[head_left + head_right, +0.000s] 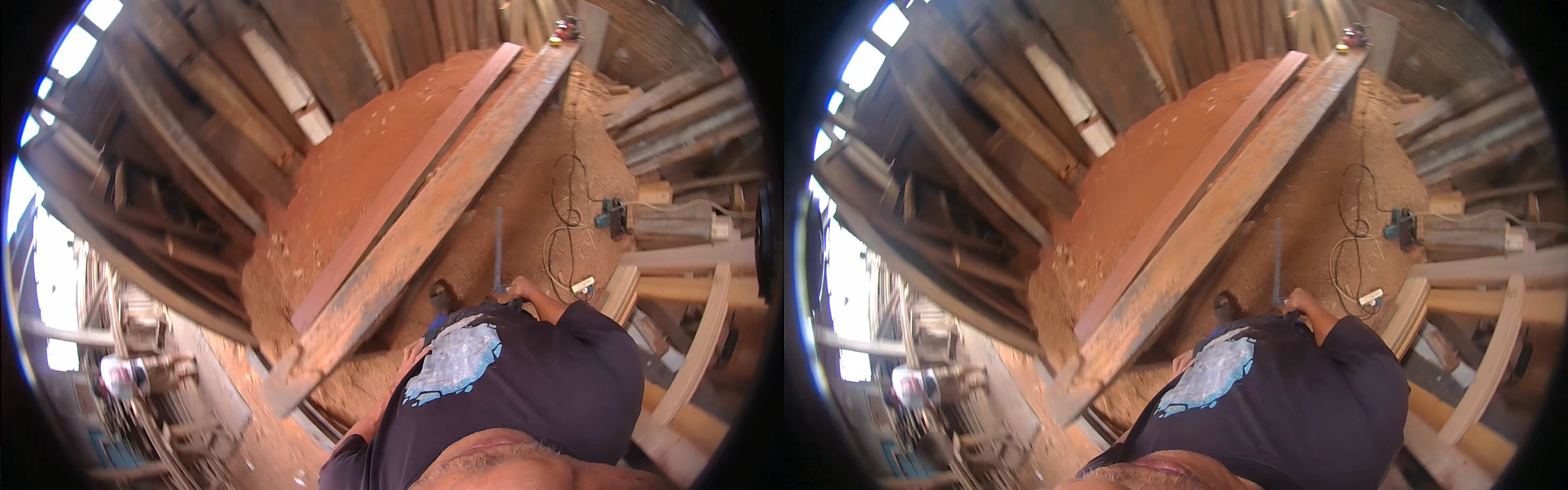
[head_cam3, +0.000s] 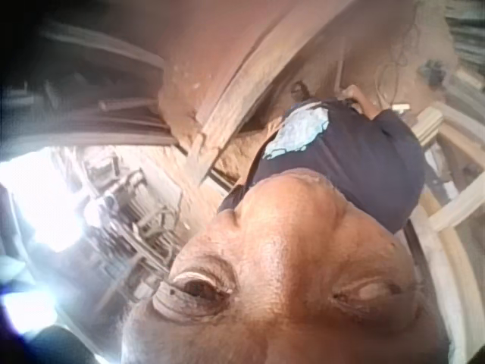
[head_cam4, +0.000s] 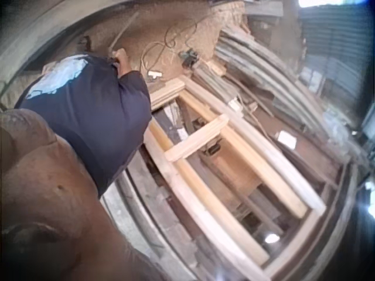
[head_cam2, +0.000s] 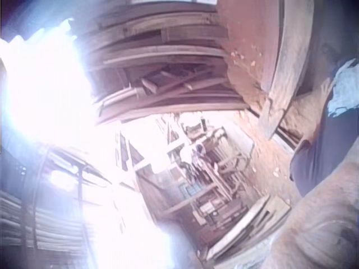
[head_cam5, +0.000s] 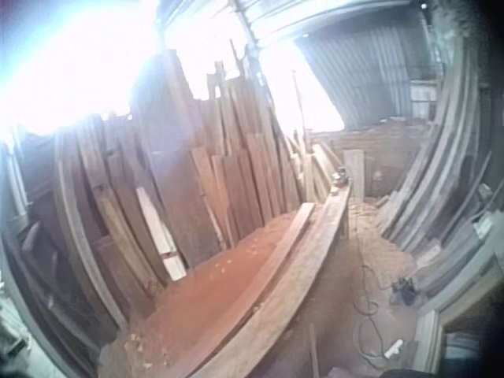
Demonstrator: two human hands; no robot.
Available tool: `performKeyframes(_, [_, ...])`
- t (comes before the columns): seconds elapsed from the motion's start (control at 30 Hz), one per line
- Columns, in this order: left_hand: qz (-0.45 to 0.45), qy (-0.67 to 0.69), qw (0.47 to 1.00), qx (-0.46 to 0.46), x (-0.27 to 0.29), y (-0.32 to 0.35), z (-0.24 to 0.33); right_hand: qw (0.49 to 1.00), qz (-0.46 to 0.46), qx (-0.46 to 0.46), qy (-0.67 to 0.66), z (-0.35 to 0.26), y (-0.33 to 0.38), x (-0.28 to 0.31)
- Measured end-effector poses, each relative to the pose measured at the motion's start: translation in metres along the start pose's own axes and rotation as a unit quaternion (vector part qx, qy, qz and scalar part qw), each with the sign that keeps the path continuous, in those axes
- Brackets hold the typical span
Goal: The person smooths a long wooden plank using a handheld electric sander and a metal file. They repeatedly sand the plank's surface and edges, then use the file to refine the edges, occasionally pausing to inspect the work.
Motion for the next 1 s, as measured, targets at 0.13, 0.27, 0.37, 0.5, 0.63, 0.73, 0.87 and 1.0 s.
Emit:
performKeyframes(0.13, [-0.008, 0.155, 0.985, -0.071, 0.074, -0.075, -0.018, 0.995, 0.072, -0.075, -0.008, 0.072, 0.008, -0.005])
performKeyframes(0.27, [-0.060, 0.171, 0.976, -0.122, 0.096, -0.069, -0.081, 0.909, 0.116, -0.217, -0.336, 0.012, 0.043, -0.018])
performKeyframes(0.37, [-0.129, 0.096, 0.972, -0.173, 0.089, -0.073, -0.134, 0.919, 0.052, -0.199, -0.335, -0.014, 0.044, -0.040])
performKeyframes(0.5, [-0.174, 0.090, 0.964, -0.178, 0.064, -0.096, -0.186, 0.932, 0.130, -0.194, -0.278, -0.012, 0.027, -0.072])
performKeyframes(0.63, [-0.206, 0.089, 0.956, -0.192, 0.053, -0.131, -0.229, 0.947, 0.133, -0.204, -0.210, -0.006, 0.011, -0.052])
performKeyframes(0.73, [-0.200, 0.112, 0.960, -0.161, 0.042, -0.131, -0.270, 0.958, 0.117, -0.175, -0.196, -0.028, 0.017, -0.005])
performKeyframes(0.87, [-0.255, 0.199, 0.943, -0.079, 0.039, -0.197, -0.237, 0.888, 0.189, -0.300, -0.293, 0.019, 0.006, -0.031])
performKeyframes(1.0, [-0.308, 0.204, 0.929, 0.001, 0.057, -0.241, -0.236, 0.909, 0.085, -0.269, -0.306, 0.004, 0.004, 0.005])
Point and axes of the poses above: each hand's wrist, its own y-axis away from the middle knuckle, its own x-axis out of the back of the hand, z = x × y, the point moved 1 cm from there along -y, towards the middle knuckle, and after that the axes turned 6 degrees about -x, right-handed, at the moved point
